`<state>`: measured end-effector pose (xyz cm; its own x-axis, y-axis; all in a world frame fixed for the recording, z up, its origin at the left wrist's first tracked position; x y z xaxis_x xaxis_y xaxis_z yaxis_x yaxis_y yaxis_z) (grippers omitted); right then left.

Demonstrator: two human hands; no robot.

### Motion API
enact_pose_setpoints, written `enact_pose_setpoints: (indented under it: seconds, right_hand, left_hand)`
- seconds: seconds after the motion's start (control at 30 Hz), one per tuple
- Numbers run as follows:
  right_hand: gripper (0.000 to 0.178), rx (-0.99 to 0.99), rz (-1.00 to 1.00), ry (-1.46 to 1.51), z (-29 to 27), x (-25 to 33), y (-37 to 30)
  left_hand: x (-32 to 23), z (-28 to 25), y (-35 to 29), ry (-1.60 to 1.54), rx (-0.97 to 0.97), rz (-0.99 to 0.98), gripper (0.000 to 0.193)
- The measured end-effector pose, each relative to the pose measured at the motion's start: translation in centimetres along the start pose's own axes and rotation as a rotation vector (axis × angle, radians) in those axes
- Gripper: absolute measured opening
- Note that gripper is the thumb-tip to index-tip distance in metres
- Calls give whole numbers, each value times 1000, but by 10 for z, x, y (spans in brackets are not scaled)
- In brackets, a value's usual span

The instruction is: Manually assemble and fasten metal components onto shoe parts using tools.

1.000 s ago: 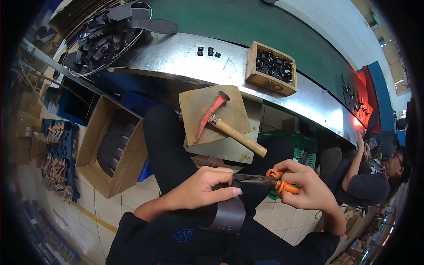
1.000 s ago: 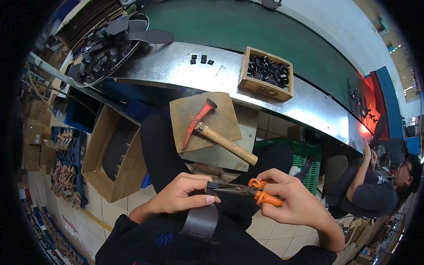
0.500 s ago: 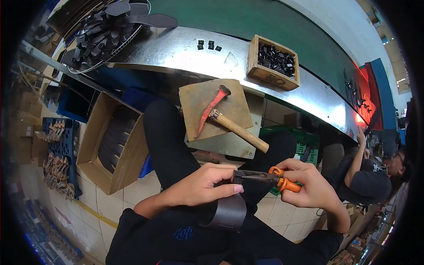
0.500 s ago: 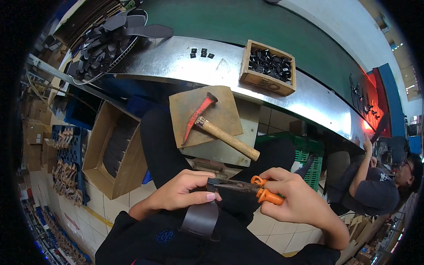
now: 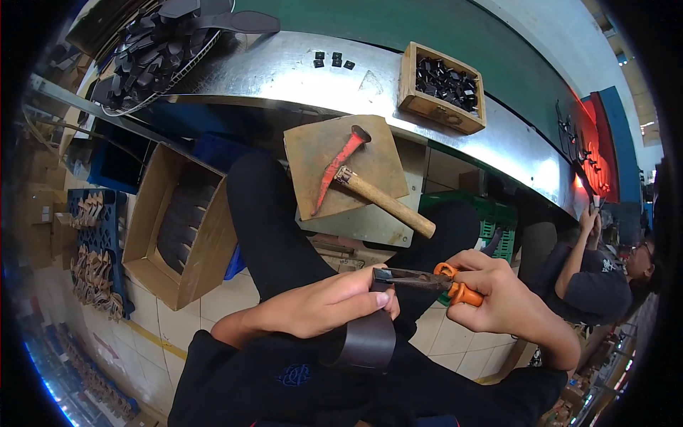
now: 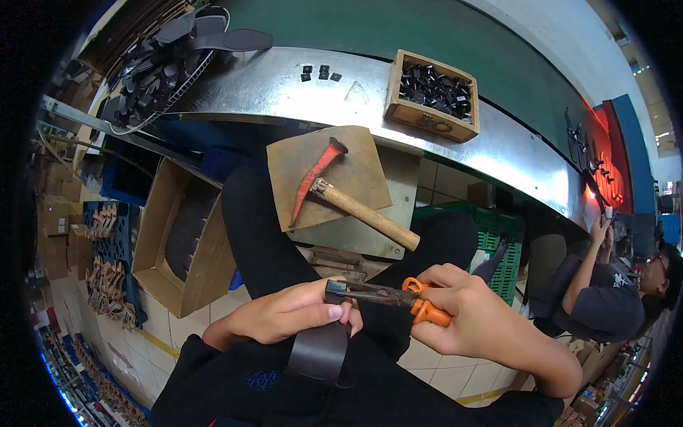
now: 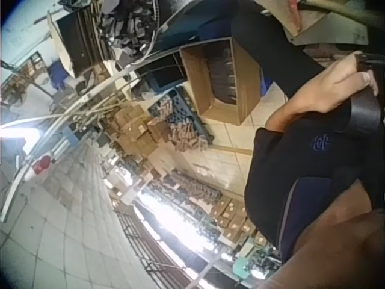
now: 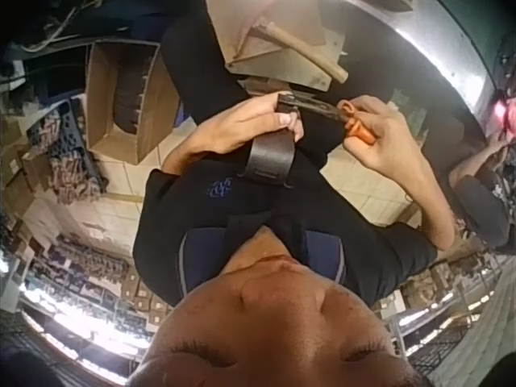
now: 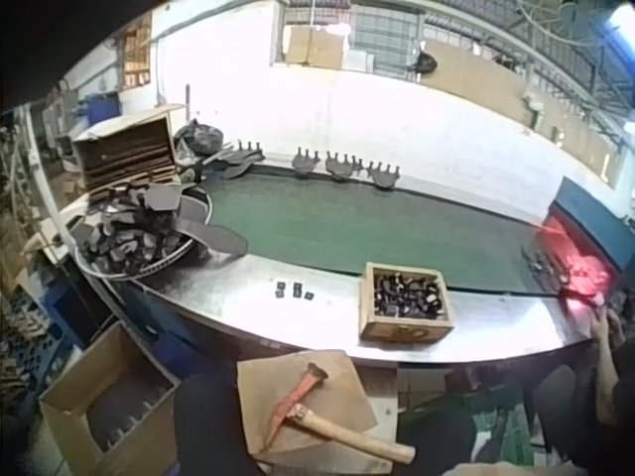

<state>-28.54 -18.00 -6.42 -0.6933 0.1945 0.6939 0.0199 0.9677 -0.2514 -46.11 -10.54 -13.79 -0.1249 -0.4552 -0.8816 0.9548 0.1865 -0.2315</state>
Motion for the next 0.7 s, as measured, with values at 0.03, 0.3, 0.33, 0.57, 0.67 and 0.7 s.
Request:
enact_pose_setpoints:
  seconds: [0.03, 0.3, 0.33, 0.57, 0.67, 0.7]
  right_hand:
    - [25, 0, 2, 1, 1, 1, 0]
    - [26, 3, -24, -25, 0, 8, 1]
    - [26, 9, -29, -36, 0, 8, 0]
    - [23, 4, -41, 31, 0, 2, 5]
    - [22, -1, -99, 37, -2, -7, 10]
    - [21, 22, -83, 103, -2, -14, 12]
  left_hand:
    - [0, -1, -1, 33, -4, -15, 29]
    - [-7, 1, -6, 86, -34, -20, 28]
    - [-8, 1, -6, 72, -38, -19, 28]
    - [-2, 0, -6, -51, -18, -33, 29]
    - [-1, 0, -4, -126, -1, -28, 27]
    - [-1, 3, -4, -188, 35, -56, 26]
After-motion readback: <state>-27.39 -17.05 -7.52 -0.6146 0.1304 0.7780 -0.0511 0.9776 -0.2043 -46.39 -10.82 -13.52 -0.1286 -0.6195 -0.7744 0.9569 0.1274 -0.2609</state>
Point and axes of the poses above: each hand's wrist, its own y-axis towards the middle knuckle, its own z-axis out of the palm, x = y × z, the point moved 6 cm from there along y, towards the middle knuckle, and after that the axes turned 12 degrees about -x, right-handed, at the moved point
